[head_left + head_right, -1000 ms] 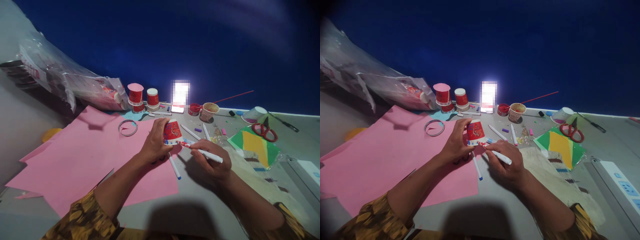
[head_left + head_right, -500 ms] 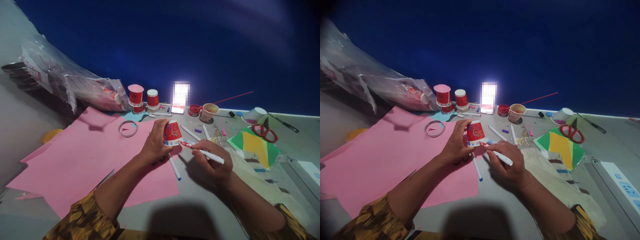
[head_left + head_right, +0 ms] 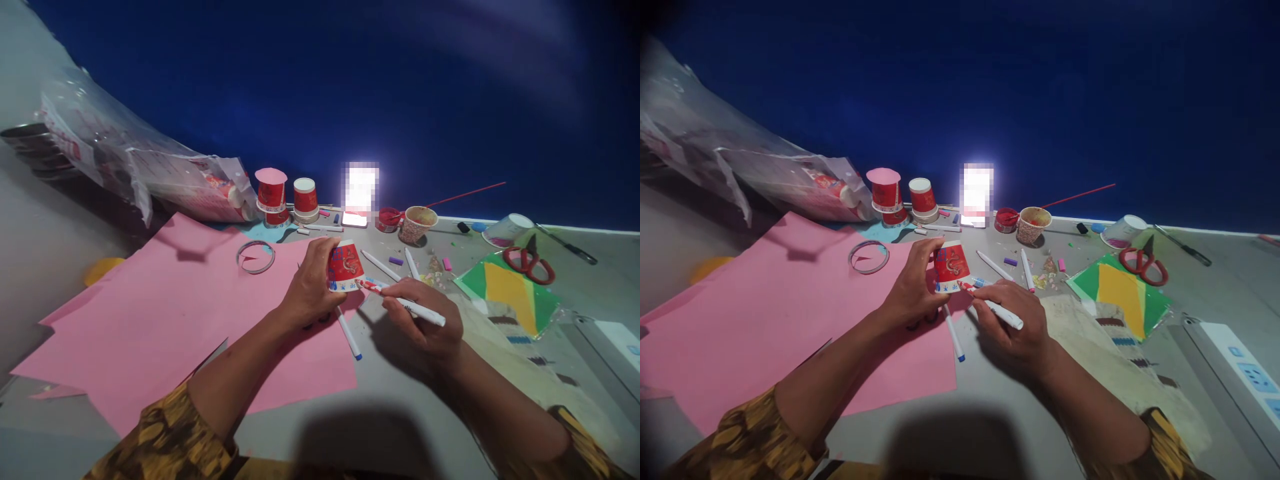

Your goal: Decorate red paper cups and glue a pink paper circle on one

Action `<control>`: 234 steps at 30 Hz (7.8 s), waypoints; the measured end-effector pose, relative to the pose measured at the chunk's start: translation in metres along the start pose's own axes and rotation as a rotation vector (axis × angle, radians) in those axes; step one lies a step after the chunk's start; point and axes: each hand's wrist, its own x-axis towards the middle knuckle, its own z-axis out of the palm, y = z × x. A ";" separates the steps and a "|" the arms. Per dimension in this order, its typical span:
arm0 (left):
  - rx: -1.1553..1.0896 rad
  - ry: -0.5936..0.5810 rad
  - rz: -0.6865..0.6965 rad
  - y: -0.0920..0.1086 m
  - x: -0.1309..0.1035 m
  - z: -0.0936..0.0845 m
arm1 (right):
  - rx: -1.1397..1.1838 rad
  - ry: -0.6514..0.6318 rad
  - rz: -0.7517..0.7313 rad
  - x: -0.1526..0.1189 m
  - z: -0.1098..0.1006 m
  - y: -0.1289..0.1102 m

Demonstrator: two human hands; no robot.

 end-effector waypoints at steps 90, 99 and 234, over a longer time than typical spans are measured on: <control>0.045 -0.049 -0.010 0.000 0.000 0.000 | -0.051 0.039 0.029 -0.006 0.001 0.007; -0.245 -0.130 -0.123 0.008 0.002 -0.004 | -0.022 -0.191 0.289 -0.014 0.005 0.049; 0.032 -0.100 -0.169 0.001 0.007 -0.015 | 0.027 -0.295 -0.077 -0.007 0.000 0.004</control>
